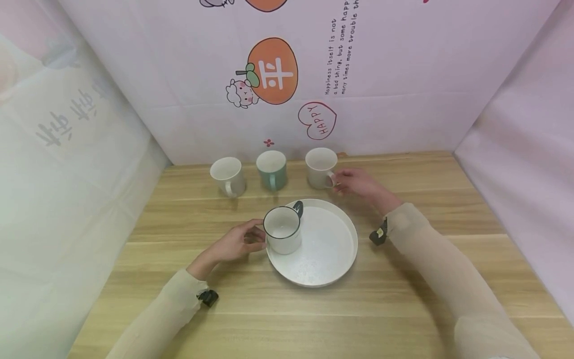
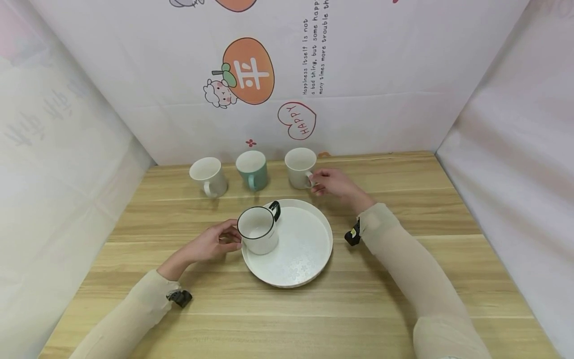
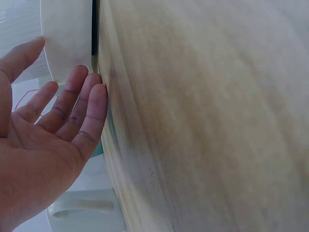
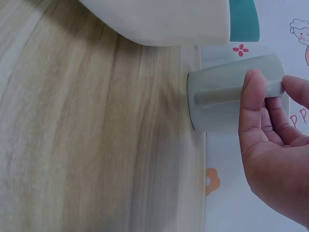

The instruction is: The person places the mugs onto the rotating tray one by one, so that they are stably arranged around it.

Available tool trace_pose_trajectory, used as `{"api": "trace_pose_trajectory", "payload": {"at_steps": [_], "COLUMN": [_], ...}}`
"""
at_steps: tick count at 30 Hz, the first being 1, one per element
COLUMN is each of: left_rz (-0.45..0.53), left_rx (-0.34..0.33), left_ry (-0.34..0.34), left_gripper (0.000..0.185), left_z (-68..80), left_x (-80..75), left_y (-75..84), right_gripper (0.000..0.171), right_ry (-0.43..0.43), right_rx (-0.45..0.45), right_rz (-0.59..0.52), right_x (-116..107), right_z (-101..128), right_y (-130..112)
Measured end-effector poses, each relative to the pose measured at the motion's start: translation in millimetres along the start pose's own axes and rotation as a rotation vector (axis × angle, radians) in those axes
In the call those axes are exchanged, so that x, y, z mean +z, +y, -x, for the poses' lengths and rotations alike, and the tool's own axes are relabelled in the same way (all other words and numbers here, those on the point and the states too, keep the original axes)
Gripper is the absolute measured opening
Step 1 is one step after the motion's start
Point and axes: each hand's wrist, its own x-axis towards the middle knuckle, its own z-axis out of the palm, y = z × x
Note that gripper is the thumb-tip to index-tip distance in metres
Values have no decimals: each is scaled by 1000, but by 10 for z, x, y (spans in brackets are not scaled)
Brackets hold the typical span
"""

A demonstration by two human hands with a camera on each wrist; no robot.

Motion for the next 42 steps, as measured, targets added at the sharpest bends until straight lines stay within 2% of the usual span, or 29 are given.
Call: {"api": "trace_pose_trajectory", "payload": {"at_steps": [5, 10, 13, 24, 29, 34, 42], "left_rz": [18, 19, 21, 19, 22, 23, 12], "left_rx": [-16, -15, -15, -16, -17, -13, -10], "left_ry": [-15, -22, -18, -19, -18, -19, -19], "left_gripper": [53, 54, 53, 54, 53, 53, 53], "left_z": [43, 44, 48, 53, 53, 53, 60], "left_x": [-30, -34, -37, -35, -33, -32, -40], "left_y": [250, 263, 272, 274, 273, 270, 292], "right_gripper": [39, 38, 39, 39, 35, 38, 36], "right_ry": [-6, 5, 20, 80, 121, 119, 171], "right_rx": [38, 60, 63, 50, 65, 64, 49], "right_rz": [-4, 3, 11, 68, 42, 27, 53], "right_x": [41, 92, 99, 78, 95, 102, 111], "right_z": [21, 121, 122, -35, -53, -58, -63], "right_y": [-88, -254, -272, -57, -48, -44, -21]}}
